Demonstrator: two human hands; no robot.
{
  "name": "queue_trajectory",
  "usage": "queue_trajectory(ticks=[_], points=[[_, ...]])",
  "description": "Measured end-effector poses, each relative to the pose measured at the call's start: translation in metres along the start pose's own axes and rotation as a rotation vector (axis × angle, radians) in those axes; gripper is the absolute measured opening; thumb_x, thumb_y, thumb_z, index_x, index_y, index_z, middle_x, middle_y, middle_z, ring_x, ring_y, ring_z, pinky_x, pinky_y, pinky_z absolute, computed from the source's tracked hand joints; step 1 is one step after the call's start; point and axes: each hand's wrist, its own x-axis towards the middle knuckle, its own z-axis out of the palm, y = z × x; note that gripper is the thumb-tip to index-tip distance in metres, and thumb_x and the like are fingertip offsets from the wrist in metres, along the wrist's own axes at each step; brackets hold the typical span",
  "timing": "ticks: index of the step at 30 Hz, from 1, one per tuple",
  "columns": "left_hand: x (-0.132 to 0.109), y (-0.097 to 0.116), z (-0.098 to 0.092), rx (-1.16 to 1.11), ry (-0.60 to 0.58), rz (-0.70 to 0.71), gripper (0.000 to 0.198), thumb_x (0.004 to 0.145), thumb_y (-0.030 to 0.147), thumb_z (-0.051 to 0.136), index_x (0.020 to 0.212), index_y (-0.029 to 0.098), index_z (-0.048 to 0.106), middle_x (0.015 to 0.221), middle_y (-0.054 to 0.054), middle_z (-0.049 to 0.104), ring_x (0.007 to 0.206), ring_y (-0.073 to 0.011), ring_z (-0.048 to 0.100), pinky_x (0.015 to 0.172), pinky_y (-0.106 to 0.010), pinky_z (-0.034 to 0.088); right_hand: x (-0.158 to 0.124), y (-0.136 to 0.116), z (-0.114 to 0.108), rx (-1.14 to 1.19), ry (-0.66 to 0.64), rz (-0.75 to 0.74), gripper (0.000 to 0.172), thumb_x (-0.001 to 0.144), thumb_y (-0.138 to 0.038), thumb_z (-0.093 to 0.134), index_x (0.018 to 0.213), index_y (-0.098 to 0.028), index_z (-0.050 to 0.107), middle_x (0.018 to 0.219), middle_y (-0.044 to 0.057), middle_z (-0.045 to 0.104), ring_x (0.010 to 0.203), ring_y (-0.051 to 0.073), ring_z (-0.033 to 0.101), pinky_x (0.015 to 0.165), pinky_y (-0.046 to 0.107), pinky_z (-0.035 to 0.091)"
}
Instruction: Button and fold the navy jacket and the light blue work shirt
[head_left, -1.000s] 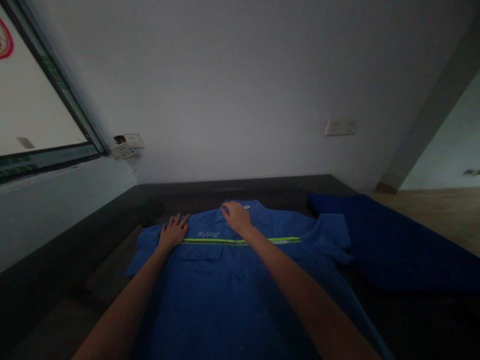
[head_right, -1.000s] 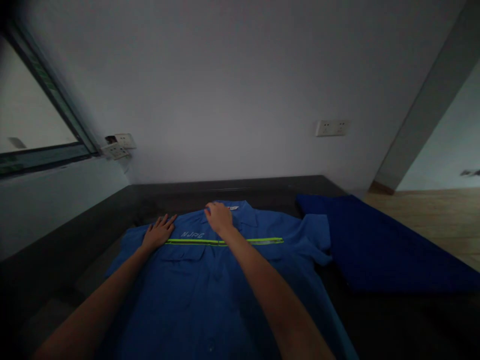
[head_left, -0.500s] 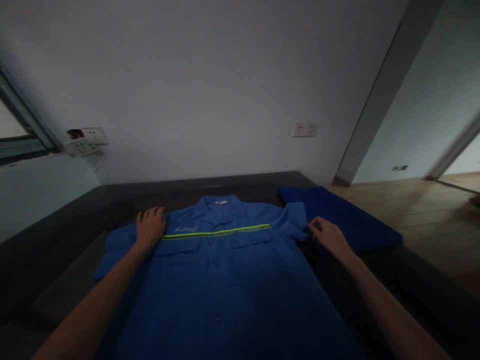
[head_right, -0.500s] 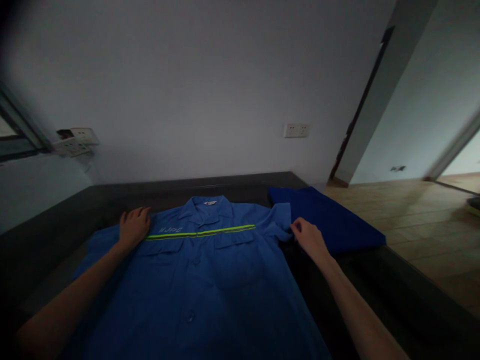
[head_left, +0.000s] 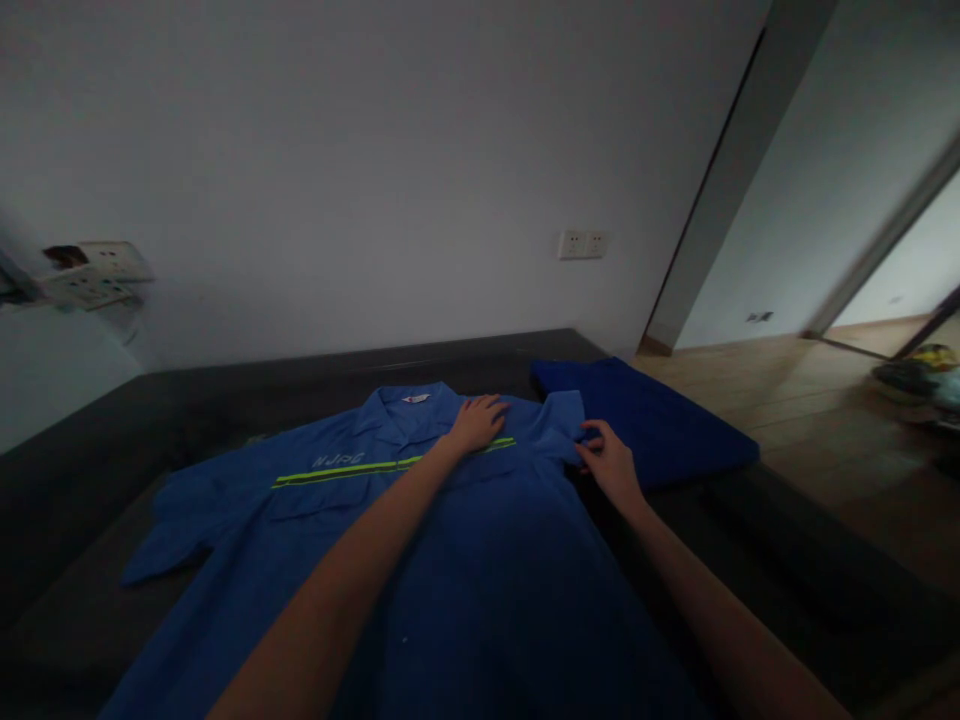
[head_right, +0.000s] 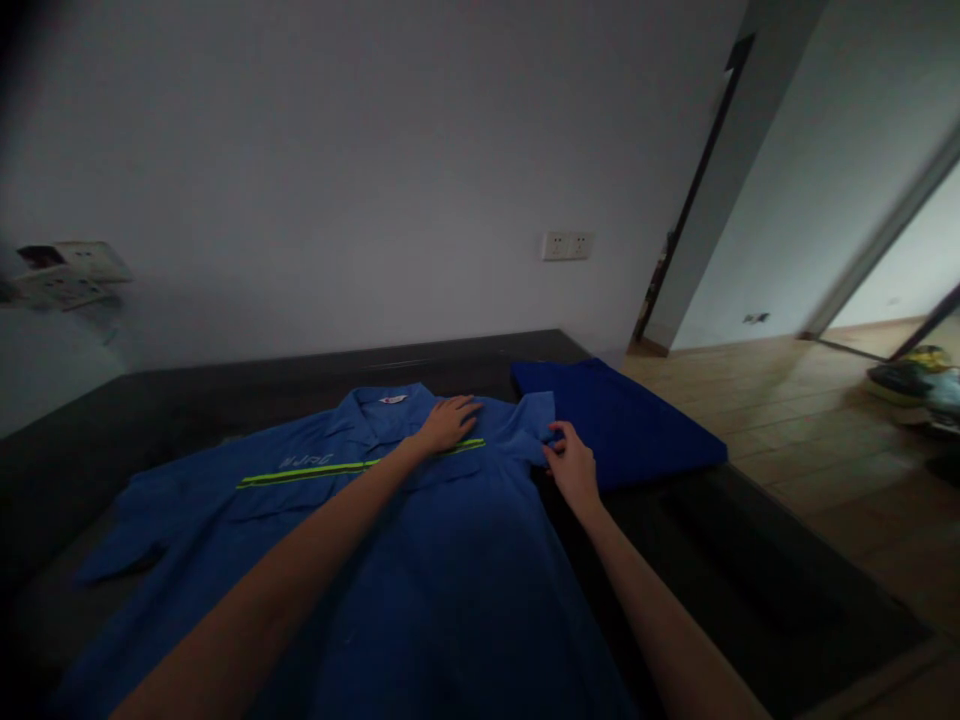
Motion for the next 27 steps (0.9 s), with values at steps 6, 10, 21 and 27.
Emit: queue_trajectory(ticks=[6,10,21,27], points=[[0.032,0.02,0.03,-0.004,-0.05,-0.09,0.048,0.095,0.04,0.028,0.139,0.027,0.041,0.15,-0.007,0.034,0.138,-0.0284,0.029,0.109,-0.054,0.026,-0.01,-0.018,-0.017,0.224,0.085,-0.152,0.031,0.077,-0.033,0.057,0.106,-0.02,0.057,0.089,0.004,0.058,0.073,0.017,0.065,0.068,0.032,0.056],[0.032,0.019,0.041,0.007,-0.02,-0.105,0.049,0.095,0.042,0.026,0.141,0.028,0.038,0.153,-0.005,0.03,0.14,-0.0271,0.025,0.111,-0.052,0.022,-0.016,-0.011,-0.024,0.317,0.031,-0.115,0.033,0.072,-0.033,0.065,0.102,-0.021,0.058,0.091,0.005,0.061,0.087,0.021,0.065,0.079,0.036,0.055],[0.037,0.02,0.04,-0.019,-0.078,-0.164,0.051,0.094,0.045,0.027,0.143,0.032,0.035,0.154,-0.002,0.027,0.141,-0.027,0.021,0.111,-0.053,0.02,0.016,-0.008,-0.033,0.298,-0.108,0.101,0.029,0.068,-0.024,0.067,0.096,-0.019,0.068,0.087,0.005,0.069,0.08,0.02,0.067,0.069,0.032,0.056],[0.037,0.021,0.042,-0.035,-0.051,-0.212,0.052,0.094,0.045,0.026,0.143,0.032,0.034,0.154,-0.004,0.025,0.141,-0.0269,0.021,0.112,-0.053,0.017,0.006,0.007,-0.034,0.064,-0.053,0.068,0.023,0.071,-0.025,0.059,0.089,-0.018,0.071,0.075,0.003,0.067,0.048,0.014,0.061,0.044,0.025,0.051]])
